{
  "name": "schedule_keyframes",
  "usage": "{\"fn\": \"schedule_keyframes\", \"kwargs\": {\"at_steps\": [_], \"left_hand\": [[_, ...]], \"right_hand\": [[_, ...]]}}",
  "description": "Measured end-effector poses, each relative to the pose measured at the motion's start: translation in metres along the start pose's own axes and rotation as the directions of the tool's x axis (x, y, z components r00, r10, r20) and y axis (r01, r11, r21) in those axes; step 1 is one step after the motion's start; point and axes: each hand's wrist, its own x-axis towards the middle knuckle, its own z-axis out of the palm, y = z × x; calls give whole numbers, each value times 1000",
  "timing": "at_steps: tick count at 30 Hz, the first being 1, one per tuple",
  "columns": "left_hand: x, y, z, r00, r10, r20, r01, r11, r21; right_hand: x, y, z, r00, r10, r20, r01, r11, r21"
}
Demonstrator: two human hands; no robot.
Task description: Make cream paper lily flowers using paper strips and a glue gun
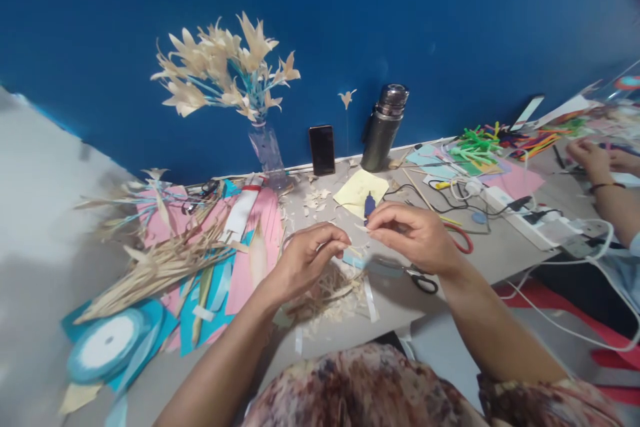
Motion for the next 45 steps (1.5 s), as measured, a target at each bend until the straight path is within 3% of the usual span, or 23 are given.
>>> {"fn": "schedule_keyframes", "kwargs": {"at_steps": [4, 8, 11, 14, 16, 18, 20, 23, 29, 34, 38, 45], "left_hand": [[-3, -2, 0, 1000, -19, 19, 20, 999, -43], [-4, -1, 2, 999, -24, -25, 23, 999, -49], [-3, 0, 5, 997, -51, -60, 47, 996, -73], [-1, -1, 8, 981, -169, -93, 137, 950, -281], [0, -4, 10, 965, -255, -66, 191, 851, -490], [3, -9, 12, 947, -322, -18, 230, 714, -661], [6, -13, 13, 927, -374, 9, 249, 600, -760], [8, -18, 14, 908, -418, -10, 245, 551, -798], [6, -20, 16, 899, -416, -135, 210, 681, -702], [5, -20, 15, 914, -365, -179, 182, 761, -623], [4, -19, 13, 925, -312, -217, 151, 826, -544], [3, -17, 13, 931, -278, -236, 129, 856, -500]], "right_hand": [[1, -9, 1, 997, 46, 64, -48, 998, 30], [-9, -3, 18, 980, 145, -135, -124, 981, 149], [-15, 2, 32, 955, 146, -260, -113, 984, 136], [-16, 9, 38, 912, 142, -384, -114, 989, 95], [-14, 13, 39, 877, 183, -444, -141, 982, 127], [-12, 16, 39, 876, 274, -397, -199, 955, 220], [-11, 16, 41, 892, 366, -265, -270, 902, 337], [-9, 13, 49, 893, 441, -89, -347, 801, 487], [-4, 11, 58, 853, 508, 116, -437, 576, 691], [-3, 12, 56, 824, 527, 208, -484, 465, 741], [-4, 14, 56, 804, 538, 253, -510, 405, 759], [-3, 15, 58, 794, 548, 264, -513, 371, 774]]}}
